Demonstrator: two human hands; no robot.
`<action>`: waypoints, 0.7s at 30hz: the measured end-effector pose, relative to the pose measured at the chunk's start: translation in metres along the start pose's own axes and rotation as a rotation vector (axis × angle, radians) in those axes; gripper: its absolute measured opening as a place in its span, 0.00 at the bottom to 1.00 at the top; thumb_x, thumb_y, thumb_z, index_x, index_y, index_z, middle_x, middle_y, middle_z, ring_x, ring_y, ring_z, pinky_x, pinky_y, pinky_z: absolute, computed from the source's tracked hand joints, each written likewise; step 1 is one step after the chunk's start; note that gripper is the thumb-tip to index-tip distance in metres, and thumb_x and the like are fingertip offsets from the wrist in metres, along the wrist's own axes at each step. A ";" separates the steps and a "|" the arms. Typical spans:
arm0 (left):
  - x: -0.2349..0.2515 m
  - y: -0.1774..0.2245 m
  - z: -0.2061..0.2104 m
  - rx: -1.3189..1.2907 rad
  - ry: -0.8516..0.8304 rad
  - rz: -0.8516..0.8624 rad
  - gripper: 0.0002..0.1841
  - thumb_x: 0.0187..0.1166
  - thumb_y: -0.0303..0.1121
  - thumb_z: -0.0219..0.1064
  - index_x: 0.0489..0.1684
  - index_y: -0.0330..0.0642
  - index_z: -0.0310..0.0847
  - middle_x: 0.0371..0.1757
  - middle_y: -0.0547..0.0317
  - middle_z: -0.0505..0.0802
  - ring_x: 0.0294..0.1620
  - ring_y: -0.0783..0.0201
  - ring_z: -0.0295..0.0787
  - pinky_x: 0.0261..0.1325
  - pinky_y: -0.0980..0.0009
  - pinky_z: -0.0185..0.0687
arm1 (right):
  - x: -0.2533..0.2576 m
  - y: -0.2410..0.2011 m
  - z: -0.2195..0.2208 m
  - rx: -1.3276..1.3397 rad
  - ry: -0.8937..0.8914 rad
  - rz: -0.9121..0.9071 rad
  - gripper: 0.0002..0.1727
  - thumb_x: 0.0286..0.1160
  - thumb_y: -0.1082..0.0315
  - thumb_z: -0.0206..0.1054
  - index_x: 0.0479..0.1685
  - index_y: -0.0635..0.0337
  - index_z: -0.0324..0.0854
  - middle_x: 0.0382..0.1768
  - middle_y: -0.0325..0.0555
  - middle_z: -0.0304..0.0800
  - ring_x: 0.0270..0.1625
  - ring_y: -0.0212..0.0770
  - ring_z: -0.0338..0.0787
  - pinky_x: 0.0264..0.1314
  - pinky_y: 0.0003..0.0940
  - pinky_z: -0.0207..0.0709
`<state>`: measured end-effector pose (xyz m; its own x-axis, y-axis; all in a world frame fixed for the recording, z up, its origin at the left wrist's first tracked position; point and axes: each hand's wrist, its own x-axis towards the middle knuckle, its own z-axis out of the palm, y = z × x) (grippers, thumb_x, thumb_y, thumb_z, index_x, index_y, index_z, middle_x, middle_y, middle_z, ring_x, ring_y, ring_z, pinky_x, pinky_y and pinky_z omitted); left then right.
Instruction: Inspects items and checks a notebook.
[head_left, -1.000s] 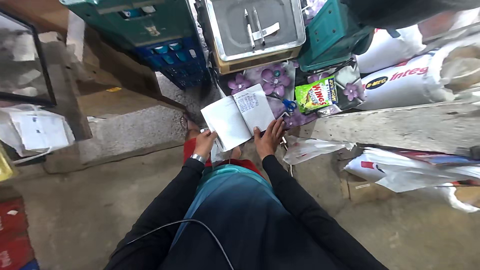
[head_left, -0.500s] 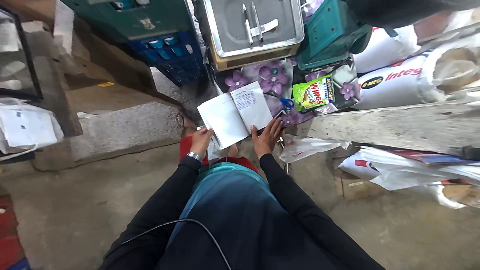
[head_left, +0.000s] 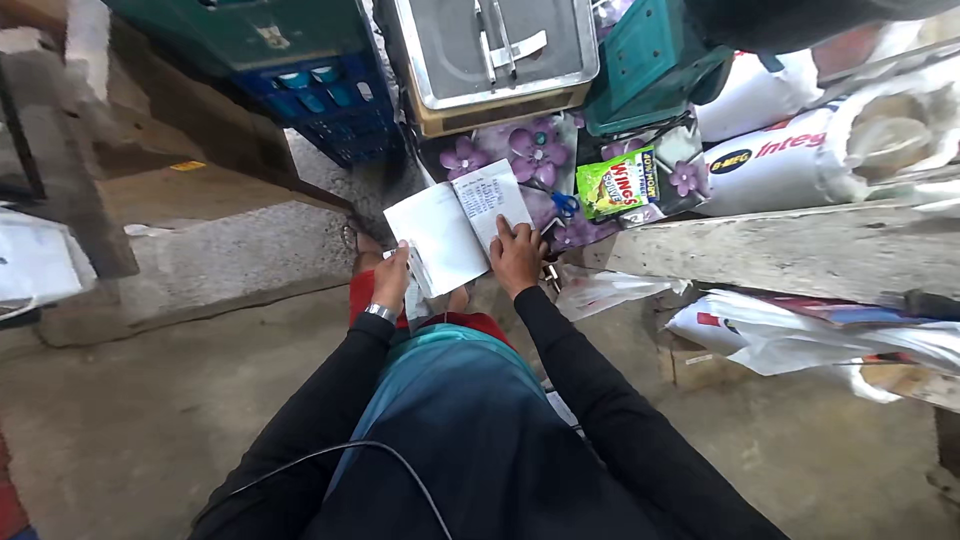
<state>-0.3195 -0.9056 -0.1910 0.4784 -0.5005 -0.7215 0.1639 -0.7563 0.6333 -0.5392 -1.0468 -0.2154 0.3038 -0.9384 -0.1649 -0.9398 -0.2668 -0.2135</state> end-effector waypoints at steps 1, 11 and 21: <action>0.000 0.001 0.000 0.020 -0.002 0.027 0.44 0.71 0.80 0.54 0.56 0.44 0.86 0.51 0.42 0.89 0.48 0.49 0.84 0.48 0.43 0.80 | 0.007 0.000 -0.002 -0.023 -0.005 0.000 0.28 0.86 0.46 0.50 0.85 0.25 0.71 0.63 0.50 0.83 0.66 0.55 0.79 0.67 0.61 0.69; 0.002 0.001 0.008 0.107 0.056 0.079 0.30 0.64 0.61 0.81 0.44 0.41 0.83 0.41 0.45 0.90 0.40 0.50 0.86 0.44 0.44 0.83 | 0.028 -0.004 -0.007 -0.045 -0.021 0.018 0.30 0.86 0.46 0.51 0.88 0.28 0.68 0.61 0.53 0.85 0.66 0.58 0.81 0.67 0.63 0.69; 0.032 0.013 0.016 0.131 0.057 0.141 0.16 0.73 0.43 0.79 0.40 0.38 0.88 0.40 0.47 0.92 0.43 0.53 0.90 0.52 0.44 0.84 | -0.088 -0.093 -0.251 1.707 -0.750 -0.601 0.23 0.88 0.55 0.57 0.51 0.69 0.86 0.44 0.52 0.94 0.45 0.41 0.93 0.51 0.40 0.89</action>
<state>-0.3160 -0.9378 -0.2104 0.5372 -0.5839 -0.6087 -0.0201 -0.7303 0.6828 -0.5175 -0.9946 0.0604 0.8998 -0.4318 0.0623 0.2637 0.4246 -0.8661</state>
